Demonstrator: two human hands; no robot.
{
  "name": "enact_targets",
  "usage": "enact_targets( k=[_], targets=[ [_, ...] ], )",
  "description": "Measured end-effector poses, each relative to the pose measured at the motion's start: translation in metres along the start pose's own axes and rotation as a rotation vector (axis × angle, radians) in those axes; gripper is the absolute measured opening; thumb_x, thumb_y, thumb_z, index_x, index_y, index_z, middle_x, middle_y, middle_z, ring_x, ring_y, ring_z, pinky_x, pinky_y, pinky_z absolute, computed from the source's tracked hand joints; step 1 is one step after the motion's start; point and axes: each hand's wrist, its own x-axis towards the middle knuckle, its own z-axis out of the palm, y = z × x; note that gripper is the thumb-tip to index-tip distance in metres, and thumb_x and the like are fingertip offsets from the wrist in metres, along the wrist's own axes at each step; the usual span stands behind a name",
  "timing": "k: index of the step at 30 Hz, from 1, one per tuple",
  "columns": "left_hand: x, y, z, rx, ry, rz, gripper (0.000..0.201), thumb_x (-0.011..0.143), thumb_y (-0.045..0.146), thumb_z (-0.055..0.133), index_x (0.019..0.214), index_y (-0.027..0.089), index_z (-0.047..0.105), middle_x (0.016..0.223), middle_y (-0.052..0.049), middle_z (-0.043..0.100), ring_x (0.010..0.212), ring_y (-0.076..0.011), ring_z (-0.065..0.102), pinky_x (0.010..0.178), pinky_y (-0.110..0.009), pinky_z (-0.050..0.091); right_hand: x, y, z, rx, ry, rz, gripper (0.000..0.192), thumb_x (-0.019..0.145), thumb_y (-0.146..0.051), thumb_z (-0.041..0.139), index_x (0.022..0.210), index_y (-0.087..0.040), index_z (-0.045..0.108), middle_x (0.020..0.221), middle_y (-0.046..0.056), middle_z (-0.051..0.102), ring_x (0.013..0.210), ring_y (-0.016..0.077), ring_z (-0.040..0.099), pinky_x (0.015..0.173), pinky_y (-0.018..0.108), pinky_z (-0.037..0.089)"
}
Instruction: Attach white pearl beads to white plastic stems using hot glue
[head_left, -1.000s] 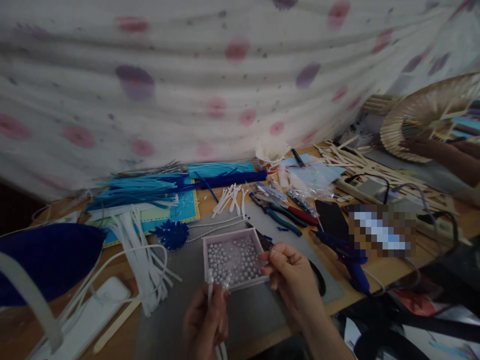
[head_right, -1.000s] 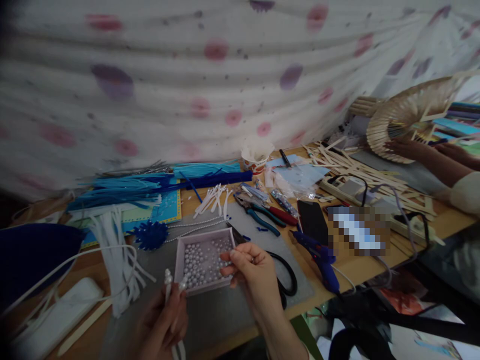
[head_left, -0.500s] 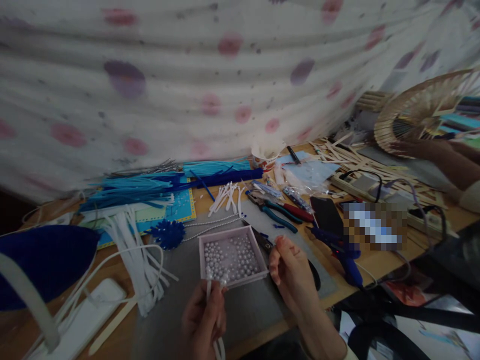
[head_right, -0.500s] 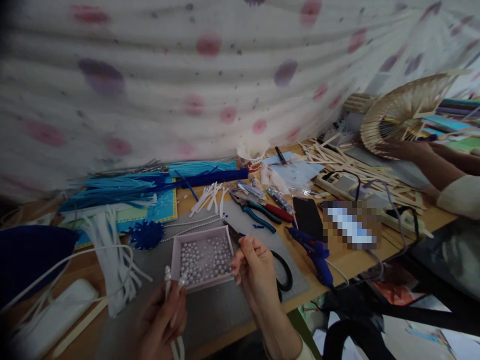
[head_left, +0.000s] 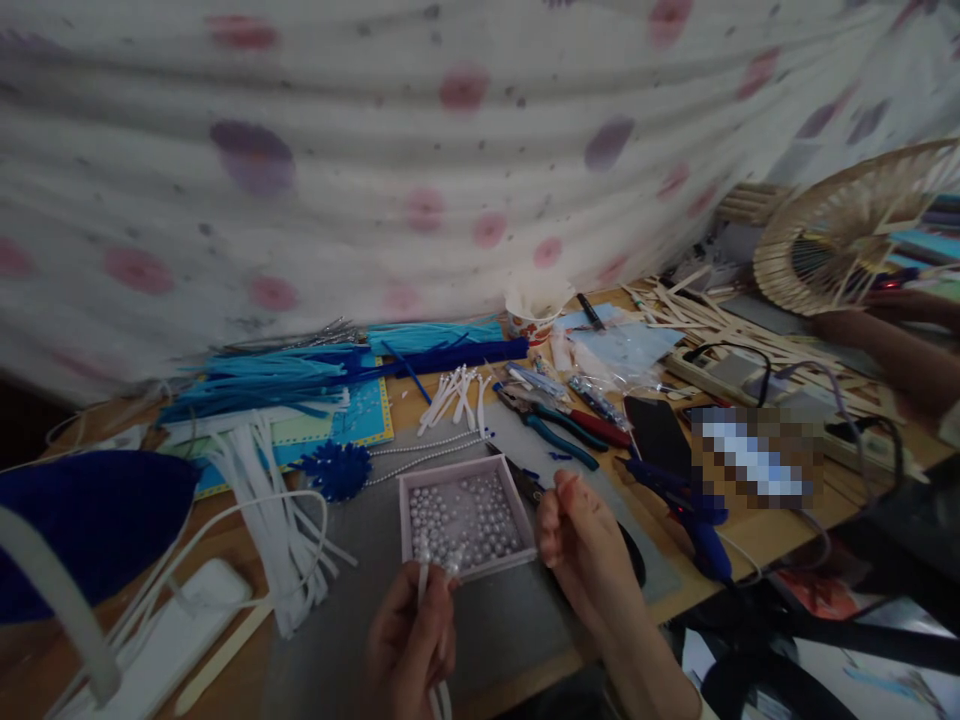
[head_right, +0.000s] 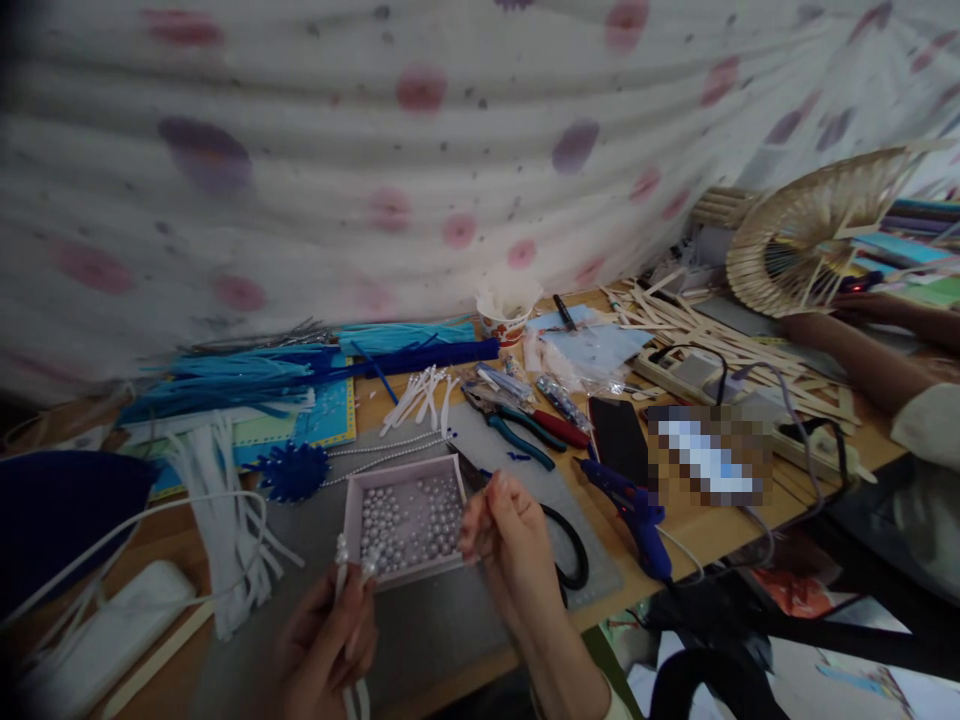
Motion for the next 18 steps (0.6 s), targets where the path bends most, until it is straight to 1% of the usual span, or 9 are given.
enact_targets(
  k=[2, 6, 8, 10, 14, 18],
  targets=[
    [-0.002, 0.004, 0.002, 0.007, 0.012, -0.001, 0.056, 0.061, 0.07, 0.093, 0.065, 0.018, 0.073, 0.042, 0.012, 0.036, 0.04, 0.0005, 0.012, 0.041, -0.013, 0.012, 0.001, -0.002, 0.001, 0.024, 0.026, 0.044, 0.051, 0.044, -0.042, 0.107, 0.055, -0.018, 0.064, 0.054, -0.002, 0.073, 0.038, 0.0068, 0.063, 0.035, 0.009, 0.046],
    [-0.006, 0.009, 0.005, 0.033, 0.031, -0.001, 0.053, 0.063, 0.063, 0.097, 0.069, 0.017, 0.072, 0.045, 0.013, 0.037, 0.042, -0.0003, 0.016, 0.042, -0.013, 0.016, 0.004, -0.003, -0.003, 0.04, 0.071, 0.119, 0.043, 0.038, -0.03, 0.109, 0.059, -0.018, 0.073, 0.063, 0.0, 0.08, 0.049, 0.0098, 0.073, 0.045, 0.009, 0.056],
    [-0.006, 0.008, 0.004, 0.045, 0.033, 0.002, 0.053, 0.065, 0.063, 0.096, 0.07, 0.016, 0.072, 0.047, 0.013, 0.037, 0.043, -0.0009, 0.017, 0.042, -0.012, 0.018, 0.004, -0.003, -0.006, 0.045, 0.069, 0.148, 0.042, 0.039, -0.029, 0.109, 0.062, -0.018, 0.076, 0.065, 0.001, 0.081, 0.051, 0.0102, 0.075, 0.047, 0.009, 0.057],
    [-0.004, 0.005, 0.0, 0.061, 0.027, 0.012, 0.054, 0.065, 0.065, 0.095, 0.072, 0.016, 0.073, 0.047, 0.012, 0.038, 0.043, -0.0012, 0.018, 0.041, -0.012, 0.019, 0.004, -0.002, -0.008, 0.034, 0.039, 0.167, 0.039, 0.043, -0.03, 0.108, 0.065, -0.018, 0.077, 0.065, 0.001, 0.081, 0.052, 0.0102, 0.076, 0.047, 0.008, 0.057],
    [0.001, 0.0, -0.007, 0.103, 0.006, 0.021, 0.054, 0.067, 0.068, 0.092, 0.072, 0.017, 0.072, 0.046, 0.011, 0.04, 0.041, -0.0022, 0.022, 0.039, -0.013, 0.022, 0.003, -0.002, -0.007, -0.007, -0.036, 0.141, 0.034, 0.051, -0.03, 0.107, 0.067, -0.017, 0.079, 0.066, 0.003, 0.081, 0.053, 0.0104, 0.076, 0.049, 0.008, 0.057],
    [0.001, 0.002, -0.002, 0.093, 0.018, 0.019, 0.055, 0.067, 0.067, 0.093, 0.07, 0.017, 0.07, 0.045, 0.011, 0.039, 0.04, -0.0017, 0.021, 0.04, -0.012, 0.022, 0.003, -0.003, -0.006, -0.035, -0.03, 0.115, 0.034, 0.048, -0.028, 0.107, 0.07, -0.019, 0.083, 0.065, 0.003, 0.081, 0.053, 0.0125, 0.077, 0.05, 0.009, 0.059]
  ],
)
